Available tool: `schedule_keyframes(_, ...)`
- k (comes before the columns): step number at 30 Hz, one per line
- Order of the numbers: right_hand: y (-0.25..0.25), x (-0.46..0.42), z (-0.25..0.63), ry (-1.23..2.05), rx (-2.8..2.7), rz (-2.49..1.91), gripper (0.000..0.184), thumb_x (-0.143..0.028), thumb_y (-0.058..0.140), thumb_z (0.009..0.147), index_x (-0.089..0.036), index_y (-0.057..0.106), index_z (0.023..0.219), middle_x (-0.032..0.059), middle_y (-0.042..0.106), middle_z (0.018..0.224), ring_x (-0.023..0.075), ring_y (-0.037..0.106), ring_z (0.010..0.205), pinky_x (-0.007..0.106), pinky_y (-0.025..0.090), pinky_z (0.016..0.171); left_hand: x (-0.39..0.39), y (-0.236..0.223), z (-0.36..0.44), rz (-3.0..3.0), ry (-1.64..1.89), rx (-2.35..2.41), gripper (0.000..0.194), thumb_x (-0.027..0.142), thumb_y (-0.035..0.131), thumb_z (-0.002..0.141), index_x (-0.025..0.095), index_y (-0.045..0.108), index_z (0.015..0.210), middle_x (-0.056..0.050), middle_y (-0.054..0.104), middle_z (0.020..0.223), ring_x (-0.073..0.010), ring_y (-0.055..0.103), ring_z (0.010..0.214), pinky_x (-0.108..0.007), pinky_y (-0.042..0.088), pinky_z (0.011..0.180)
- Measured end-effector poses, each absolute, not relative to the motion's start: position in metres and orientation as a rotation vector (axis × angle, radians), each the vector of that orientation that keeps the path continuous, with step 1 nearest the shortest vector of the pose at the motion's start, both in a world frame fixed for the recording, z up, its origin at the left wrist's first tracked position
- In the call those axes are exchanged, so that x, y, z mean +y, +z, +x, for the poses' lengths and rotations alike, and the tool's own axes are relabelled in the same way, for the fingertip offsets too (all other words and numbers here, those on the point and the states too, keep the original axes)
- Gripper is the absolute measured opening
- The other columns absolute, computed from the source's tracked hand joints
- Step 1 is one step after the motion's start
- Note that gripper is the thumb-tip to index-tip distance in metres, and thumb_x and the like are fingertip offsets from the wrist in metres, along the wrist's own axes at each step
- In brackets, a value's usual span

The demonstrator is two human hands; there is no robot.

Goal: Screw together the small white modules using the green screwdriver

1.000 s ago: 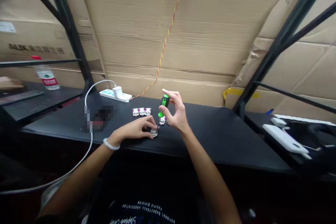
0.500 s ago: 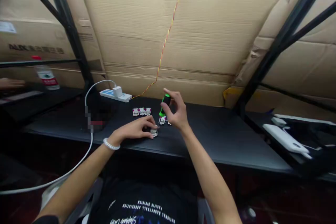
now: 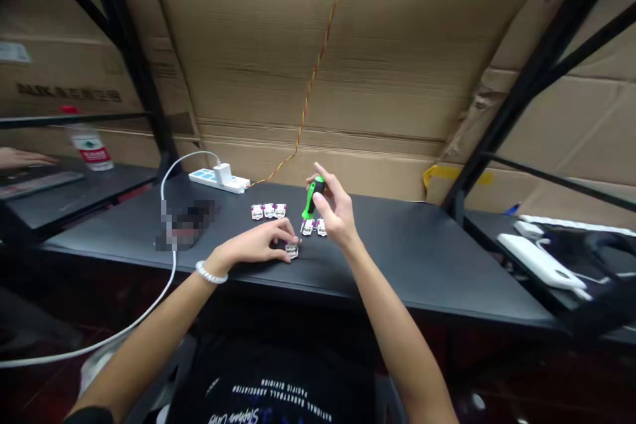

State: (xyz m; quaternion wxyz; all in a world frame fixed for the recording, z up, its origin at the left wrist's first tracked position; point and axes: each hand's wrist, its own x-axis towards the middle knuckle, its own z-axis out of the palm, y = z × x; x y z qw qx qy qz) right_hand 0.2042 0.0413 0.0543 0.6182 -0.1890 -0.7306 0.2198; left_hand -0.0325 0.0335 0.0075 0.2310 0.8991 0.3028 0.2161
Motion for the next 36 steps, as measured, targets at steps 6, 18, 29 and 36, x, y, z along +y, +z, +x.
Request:
schedule_keyframes(6, 0.0556, 0.0403, 0.2027, 0.413, -1.674, -0.494, 0.054, -0.040, 0.071, 0.098, -0.033, 0.063, 0.151, 0.0053, 0.066, 0.113, 0.0205, 0.067, 0.096, 0.038, 0.062, 0.089, 0.0280, 0.0114, -0.0318, 2.528, 0.584, 0.854, 0.035, 0.030, 0.085, 0.092, 0.021, 0.080, 0.125, -0.009, 0.067, 0.124, -0.0257, 0.067, 0.117, -0.040, 0.052, 0.110)
schedule_keyframes(18, 0.0536, 0.0435, 0.2037, 0.426, -1.610, -0.465, 0.056, -0.046, 0.067, 0.101, -0.029, 0.061, 0.154, 0.0070, 0.073, 0.115, 0.0207, 0.073, 0.094, 0.038, 0.066, 0.090, 0.0260, 0.0145, -0.0249, 2.552, 0.677, 0.679, 0.010, 0.025, 0.073, 0.100, 0.021, 0.082, 0.096, -0.008, 0.071, 0.117, -0.0240, 0.066, 0.115, -0.038, 0.049, 0.111)
schedule_keyframes(29, 0.0573, 0.0428, 0.2075, 0.429, -1.515, -0.443, 0.053, -0.045, 0.069, 0.100, -0.028, 0.064, 0.150, 0.0068, 0.075, 0.113, 0.0202, 0.074, 0.091, 0.037, 0.066, 0.086, 0.0268, 0.0173, -0.0253, 2.594, 0.631, 0.712, 0.020, 0.025, 0.064, 0.106, 0.020, 0.073, 0.088, -0.006, 0.069, 0.104, -0.0212, 0.065, 0.102, -0.031, 0.050, 0.096)
schedule_keyframes(36, 0.0588, 0.0412, 0.2059, 0.451, -1.477, -0.435, 0.055, -0.049, 0.071, 0.098, -0.028, 0.065, 0.148, 0.0075, 0.075, 0.111, 0.0213, 0.073, 0.091, 0.040, 0.066, 0.088, 0.0263, 0.0165, -0.0256, 2.651, 0.600, 0.793, 0.023, 0.033, 0.061, 0.109, 0.020, 0.070, 0.092, -0.005, 0.067, 0.104, -0.0216, 0.064, 0.099, -0.032, 0.050, 0.093)
